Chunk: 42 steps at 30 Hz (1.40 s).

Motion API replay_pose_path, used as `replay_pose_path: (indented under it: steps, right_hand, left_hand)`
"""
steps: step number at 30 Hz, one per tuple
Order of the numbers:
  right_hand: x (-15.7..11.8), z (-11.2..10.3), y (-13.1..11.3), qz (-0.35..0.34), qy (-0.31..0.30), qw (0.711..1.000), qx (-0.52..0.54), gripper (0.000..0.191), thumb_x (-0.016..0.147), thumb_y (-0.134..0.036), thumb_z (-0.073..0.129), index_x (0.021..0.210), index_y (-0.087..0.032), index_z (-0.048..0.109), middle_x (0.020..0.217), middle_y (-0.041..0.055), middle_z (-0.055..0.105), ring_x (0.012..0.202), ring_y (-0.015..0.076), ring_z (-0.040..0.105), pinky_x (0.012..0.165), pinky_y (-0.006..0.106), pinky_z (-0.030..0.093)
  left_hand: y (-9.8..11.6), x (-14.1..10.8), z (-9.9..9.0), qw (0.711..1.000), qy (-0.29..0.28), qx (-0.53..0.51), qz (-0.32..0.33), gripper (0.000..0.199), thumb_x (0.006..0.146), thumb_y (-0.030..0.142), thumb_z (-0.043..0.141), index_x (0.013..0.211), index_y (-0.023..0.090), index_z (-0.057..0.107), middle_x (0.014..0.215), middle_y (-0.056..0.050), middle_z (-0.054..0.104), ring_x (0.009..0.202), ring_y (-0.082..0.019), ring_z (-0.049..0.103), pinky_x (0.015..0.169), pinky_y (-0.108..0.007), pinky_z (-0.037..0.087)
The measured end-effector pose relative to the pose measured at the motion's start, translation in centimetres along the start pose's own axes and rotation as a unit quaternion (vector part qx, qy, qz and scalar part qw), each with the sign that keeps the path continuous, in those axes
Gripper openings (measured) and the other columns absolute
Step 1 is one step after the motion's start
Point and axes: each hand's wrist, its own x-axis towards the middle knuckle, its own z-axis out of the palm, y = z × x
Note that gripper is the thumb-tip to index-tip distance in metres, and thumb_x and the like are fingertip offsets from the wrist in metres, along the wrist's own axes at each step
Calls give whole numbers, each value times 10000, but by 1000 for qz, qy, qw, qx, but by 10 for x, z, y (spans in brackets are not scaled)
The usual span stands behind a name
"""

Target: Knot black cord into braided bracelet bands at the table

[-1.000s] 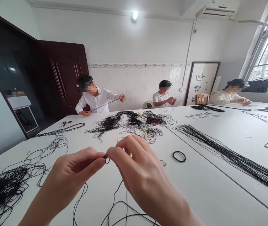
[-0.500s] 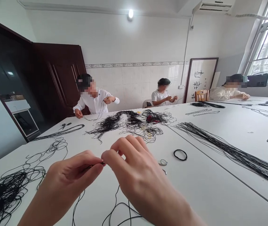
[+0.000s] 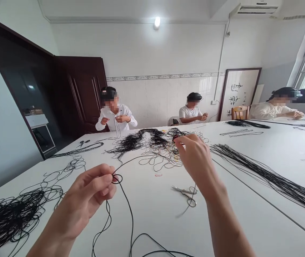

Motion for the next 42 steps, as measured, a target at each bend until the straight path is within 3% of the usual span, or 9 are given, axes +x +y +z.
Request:
replay_pose_path:
  steps: [3, 6, 9, 15, 21, 26, 31, 37, 42]
  right_hand:
    - [-18, -17, -31, -2, 25, 996, 89, 188, 937, -315, 509, 883, -200, 648, 886, 50, 674, 733, 170, 616, 635, 287, 467]
    - [-45, -31, -75, -83, -99, 973, 193, 170, 923, -337, 564, 812, -215, 603, 759, -2, 638, 670, 126, 595, 599, 233, 472]
    - [-62, -33, -99, -133, -115, 966, 192, 34, 908, -219, 591, 879, -202, 588, 781, -9, 628, 659, 108, 572, 602, 219, 464]
    - [-56, -31, -89, -150, -60, 964, 209, 126, 958, -139, 499, 995, -211, 595, 853, -3, 614, 751, 91, 565, 652, 204, 455]
    - [-45, -27, -87, -33, -142, 931, 333, 89, 887, -178, 595, 850, -248, 636, 738, -63, 632, 668, 64, 581, 601, 182, 453]
    - [-41, -25, -89, 5, -219, 889, 402, 199, 930, -241, 502, 875, -258, 693, 762, -33, 656, 701, 96, 566, 578, 211, 436]
    - [-42, -23, -93, 22, -213, 910, 355, 93, 867, -281, 606, 850, -234, 684, 683, -32, 599, 592, 85, 495, 535, 206, 408]
    - [-43, -20, -94, 13, -213, 920, 328, 172, 911, -230, 514, 768, -195, 604, 661, -24, 560, 609, 93, 490, 528, 203, 403]
    - [-42, -22, -92, 28, -249, 906, 342, 216, 928, -291, 499, 772, -191, 609, 671, -19, 585, 604, 99, 505, 523, 219, 402]
  left_hand:
    - [-2, 0, 1, 1000, 20, 2, -5, 224, 733, 402, 697, 648, 207, 627, 577, 43, 368, 578, -94, 344, 586, -219, 330]
    - [-3, -1, 5, 999, 24, 22, 7, 225, 743, 398, 682, 640, 212, 608, 589, 39, 384, 591, -101, 364, 591, -222, 336]
    - [-3, -1, 6, 999, 22, 36, 22, 215, 763, 388, 658, 646, 218, 597, 608, 38, 395, 595, -104, 363, 602, -227, 347]
    - [-4, -1, 5, 991, -26, 130, 37, 220, 822, 427, 622, 721, 231, 629, 622, 26, 407, 600, -117, 340, 542, -242, 288]
    - [-4, -6, 6, 994, -96, 52, 10, 213, 776, 426, 680, 710, 227, 647, 633, 19, 419, 625, -120, 349, 568, -252, 287]
    - [-1, -5, 10, 1000, -18, 19, 6, 173, 750, 391, 692, 700, 227, 672, 619, 28, 418, 616, -108, 346, 587, -239, 303]
    - [-2, -2, 14, 999, 16, 34, 38, 191, 777, 397, 664, 707, 220, 673, 609, 25, 428, 598, -110, 362, 576, -235, 334]
    - [-7, -9, 27, 938, 169, 215, 215, 110, 822, 272, 628, 730, 231, 671, 686, 0, 581, 626, -135, 475, 595, -245, 390]
    - [-7, -11, 28, 952, 131, 176, 211, 109, 827, 247, 623, 728, 243, 667, 692, 5, 574, 624, -130, 486, 562, -235, 385]
